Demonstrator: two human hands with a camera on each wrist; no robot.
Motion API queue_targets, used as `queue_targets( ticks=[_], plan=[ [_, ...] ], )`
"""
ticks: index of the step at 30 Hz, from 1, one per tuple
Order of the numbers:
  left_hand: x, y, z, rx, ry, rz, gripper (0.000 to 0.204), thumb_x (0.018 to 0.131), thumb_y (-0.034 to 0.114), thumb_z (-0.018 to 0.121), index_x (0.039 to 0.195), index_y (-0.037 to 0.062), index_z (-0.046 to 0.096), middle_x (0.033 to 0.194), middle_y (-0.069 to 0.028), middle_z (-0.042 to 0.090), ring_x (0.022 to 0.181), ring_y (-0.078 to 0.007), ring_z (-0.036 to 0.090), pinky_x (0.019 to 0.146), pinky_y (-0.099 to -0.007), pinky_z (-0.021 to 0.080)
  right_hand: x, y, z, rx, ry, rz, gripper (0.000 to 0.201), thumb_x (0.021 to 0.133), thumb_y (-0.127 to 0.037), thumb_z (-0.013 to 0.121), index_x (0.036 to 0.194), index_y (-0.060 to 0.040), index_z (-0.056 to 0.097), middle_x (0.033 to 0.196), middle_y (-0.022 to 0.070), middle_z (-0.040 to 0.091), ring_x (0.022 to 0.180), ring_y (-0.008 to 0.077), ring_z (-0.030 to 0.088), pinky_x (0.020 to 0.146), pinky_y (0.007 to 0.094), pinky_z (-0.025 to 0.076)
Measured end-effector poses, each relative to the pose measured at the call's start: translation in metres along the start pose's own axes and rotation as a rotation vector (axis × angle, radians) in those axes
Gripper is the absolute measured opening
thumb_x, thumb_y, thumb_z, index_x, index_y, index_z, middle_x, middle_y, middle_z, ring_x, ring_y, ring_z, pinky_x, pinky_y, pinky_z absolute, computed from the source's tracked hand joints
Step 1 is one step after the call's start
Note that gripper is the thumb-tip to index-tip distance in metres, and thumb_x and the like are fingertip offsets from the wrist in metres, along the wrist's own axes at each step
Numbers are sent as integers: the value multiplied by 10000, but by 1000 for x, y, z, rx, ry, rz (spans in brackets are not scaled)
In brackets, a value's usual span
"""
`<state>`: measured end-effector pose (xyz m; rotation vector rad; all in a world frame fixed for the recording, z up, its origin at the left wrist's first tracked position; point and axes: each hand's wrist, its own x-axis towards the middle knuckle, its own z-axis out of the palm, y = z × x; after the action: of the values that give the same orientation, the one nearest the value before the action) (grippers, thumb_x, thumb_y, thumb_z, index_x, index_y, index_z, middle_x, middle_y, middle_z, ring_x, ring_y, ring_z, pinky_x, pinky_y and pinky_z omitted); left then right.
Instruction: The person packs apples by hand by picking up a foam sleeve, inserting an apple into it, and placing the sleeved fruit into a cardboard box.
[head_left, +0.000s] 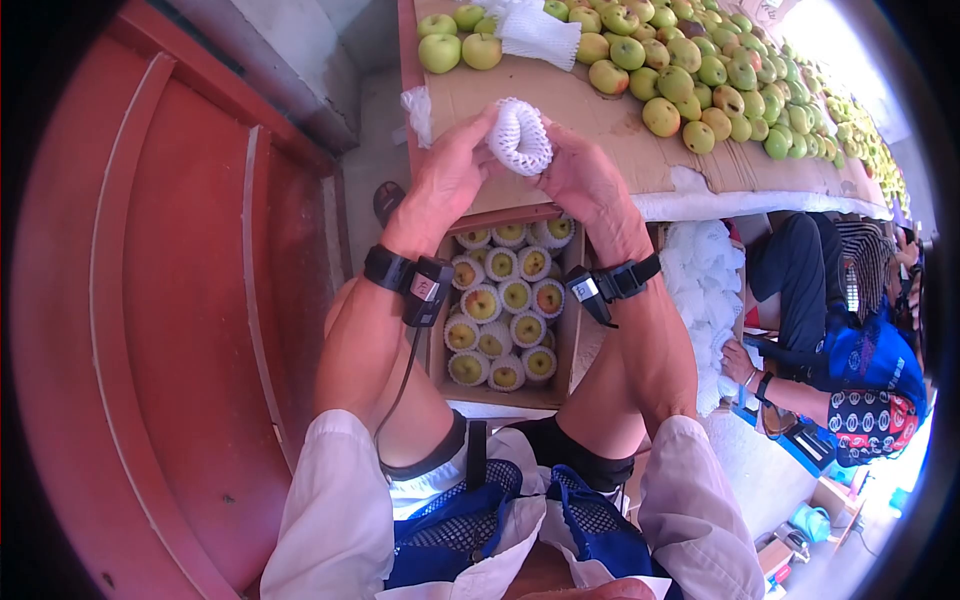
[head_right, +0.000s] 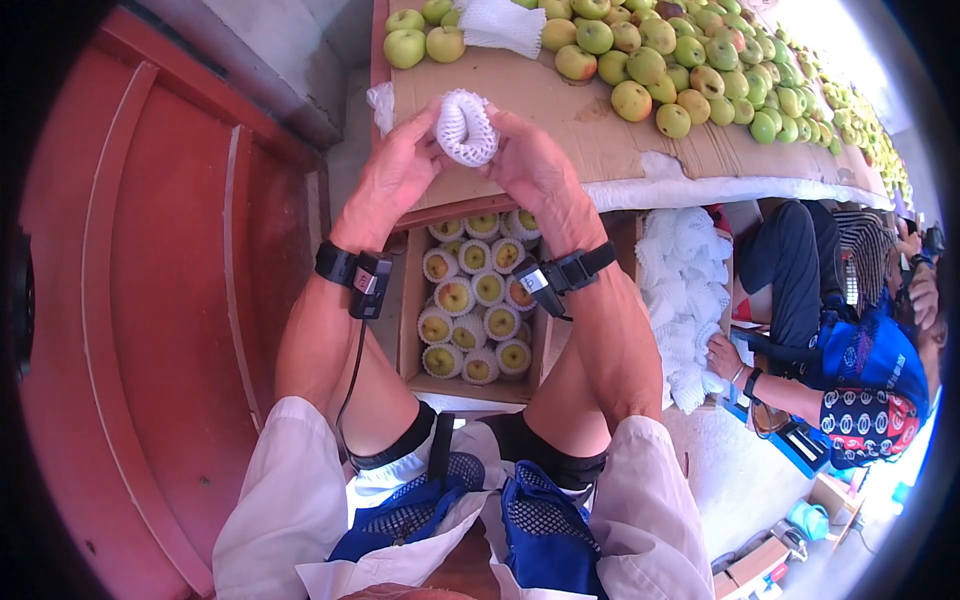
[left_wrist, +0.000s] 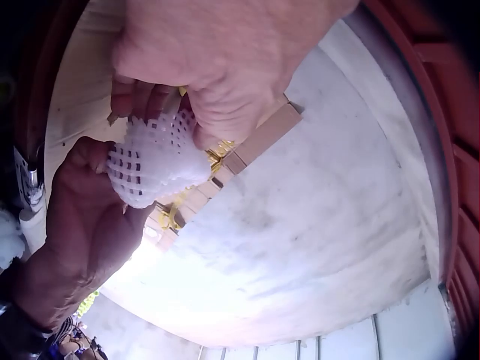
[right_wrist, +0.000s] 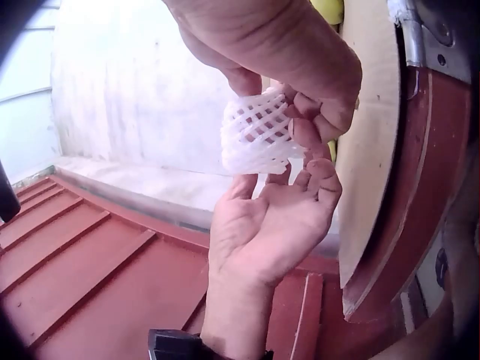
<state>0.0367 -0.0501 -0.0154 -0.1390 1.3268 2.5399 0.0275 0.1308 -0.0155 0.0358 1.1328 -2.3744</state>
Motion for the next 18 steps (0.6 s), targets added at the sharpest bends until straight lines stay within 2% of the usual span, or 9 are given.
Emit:
queue_targets(
  ticks=[7, 16, 18],
  plan=[
    [1, -4, -4, -13, -31, 31, 361, 1028, 299, 618, 1322, 91, 613, 1285, -32, 650, 1185, -154, 599, 1025, -346, 472, 1, 5, -9, -298, 190, -122, 216, 1019, -281, 607, 1129, -105, 666, 1000, -36, 688, 879, 63, 614, 710, 226, 441],
    [2, -11, -5, 240, 14, 124, 351, 1031, 327, 611, 1258, 60, 639, 1212, -33, 667, 1113, -135, 612, 937, -313, 479, 2, 10, -7, -346, 204, -176, 227, 1010, -276, 619, 1127, -89, 672, 984, -39, 685, 856, 46, 598, 682, 204, 422],
    [0, -11, -1, 312, 93, 133, 350, 1026, 326, 618, 1237, 47, 638, 1206, -42, 665, 1105, -130, 609, 928, -295, 473, 5, 11, -12, -321, 200, -183, 223, 1009, -265, 621, 1129, -84, 674, 981, -33, 685, 841, 47, 595, 666, 202, 418]
  ],
)
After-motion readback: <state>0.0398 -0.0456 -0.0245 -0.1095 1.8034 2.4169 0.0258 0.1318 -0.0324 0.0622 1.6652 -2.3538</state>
